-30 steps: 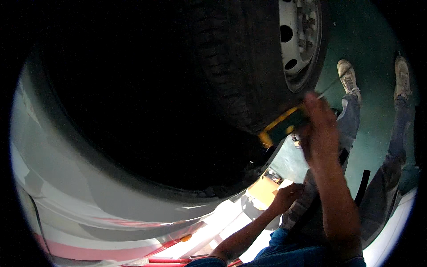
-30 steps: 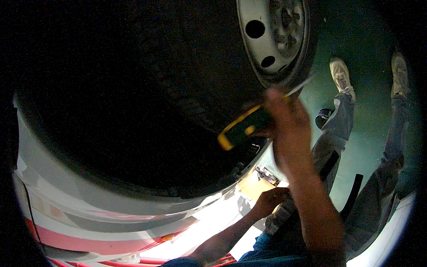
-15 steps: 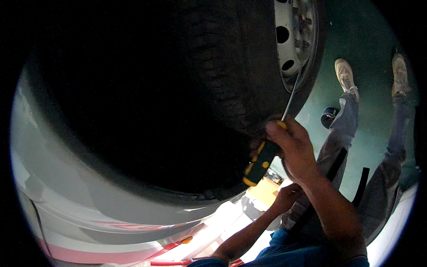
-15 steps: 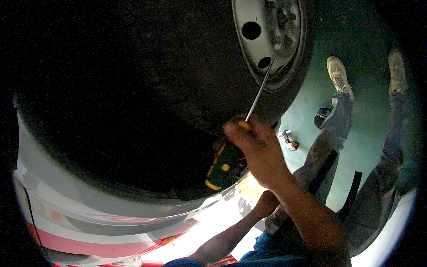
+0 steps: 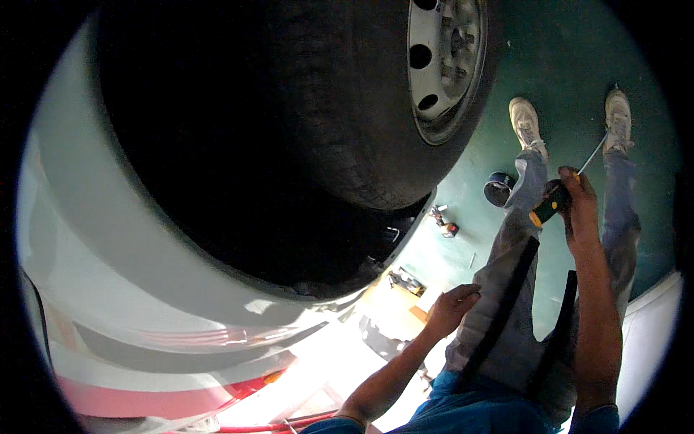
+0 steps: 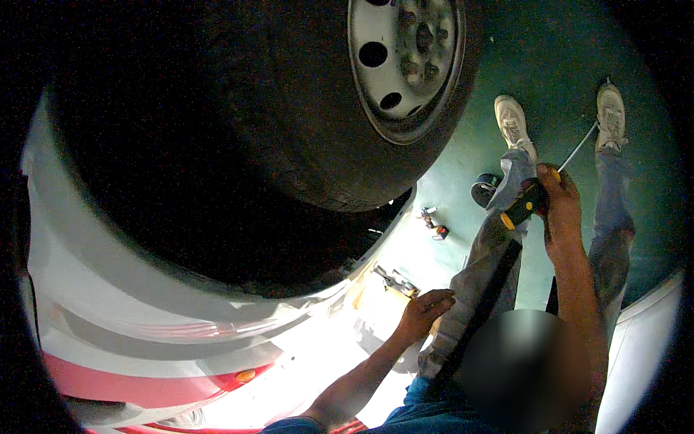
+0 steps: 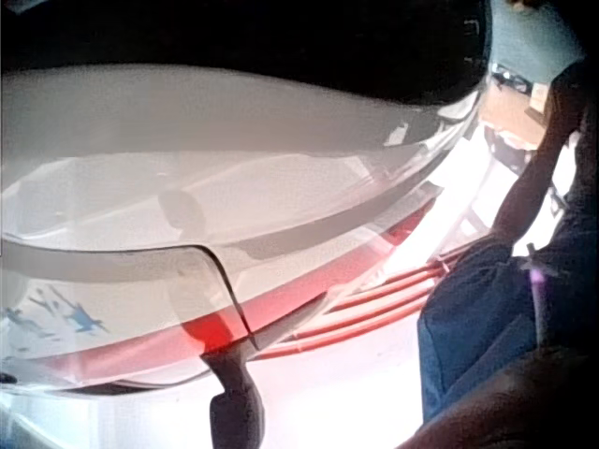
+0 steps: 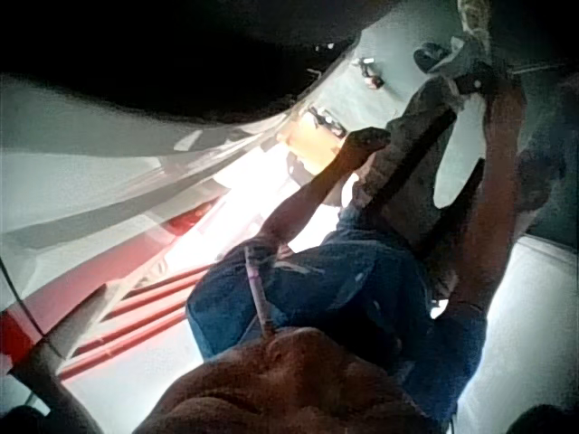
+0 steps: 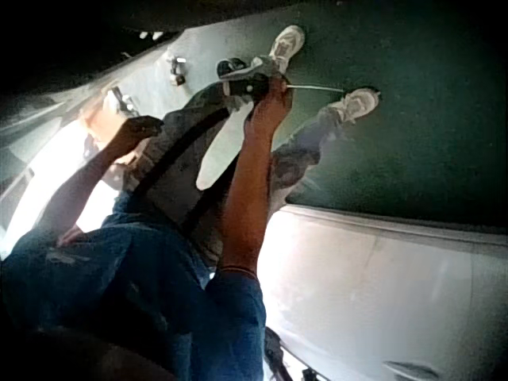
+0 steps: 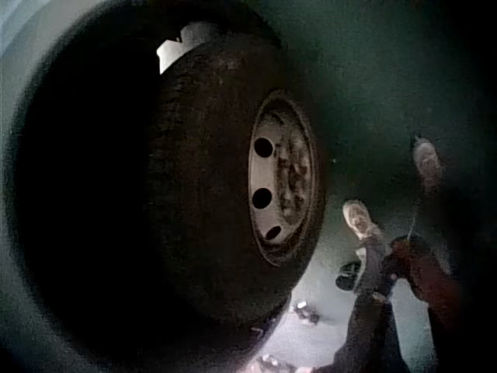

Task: The person installs a white front bumper onto a white car with red stripes. They align the bumper, insert and tighten multiple fasteners using a screwdriver, and press the panel to secure it.

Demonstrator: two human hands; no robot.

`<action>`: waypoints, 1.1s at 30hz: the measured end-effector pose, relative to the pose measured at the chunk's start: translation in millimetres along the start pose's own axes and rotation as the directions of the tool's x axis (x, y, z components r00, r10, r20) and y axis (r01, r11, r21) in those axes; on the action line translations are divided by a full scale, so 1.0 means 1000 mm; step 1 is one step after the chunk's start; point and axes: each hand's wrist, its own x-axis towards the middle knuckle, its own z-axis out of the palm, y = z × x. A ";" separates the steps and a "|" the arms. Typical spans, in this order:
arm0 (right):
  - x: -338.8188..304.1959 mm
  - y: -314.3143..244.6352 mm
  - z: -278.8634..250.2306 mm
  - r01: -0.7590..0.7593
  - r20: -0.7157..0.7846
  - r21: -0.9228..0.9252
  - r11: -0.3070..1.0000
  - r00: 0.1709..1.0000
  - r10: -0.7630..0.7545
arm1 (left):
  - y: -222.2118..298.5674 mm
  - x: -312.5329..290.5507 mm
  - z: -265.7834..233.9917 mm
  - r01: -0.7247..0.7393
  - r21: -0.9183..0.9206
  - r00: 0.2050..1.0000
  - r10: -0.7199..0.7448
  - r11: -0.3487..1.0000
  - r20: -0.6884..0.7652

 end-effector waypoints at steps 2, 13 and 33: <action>-0.005 -0.006 -0.008 -0.017 0.011 -0.051 0.999 1.000 0.017 | -0.002 -0.004 0.018 -0.028 -0.053 0.999 0.027 0.998 -0.020; -0.066 0.048 0.114 -0.052 0.437 0.120 0.991 0.900 -0.006 | -0.012 -0.023 0.087 0.001 -0.026 1.000 0.000 1.000 0.018; -0.108 0.073 0.214 0.138 0.353 0.278 0.951 0.906 -0.235 | -0.132 -0.043 0.012 0.047 -0.090 0.999 -0.047 0.995 0.005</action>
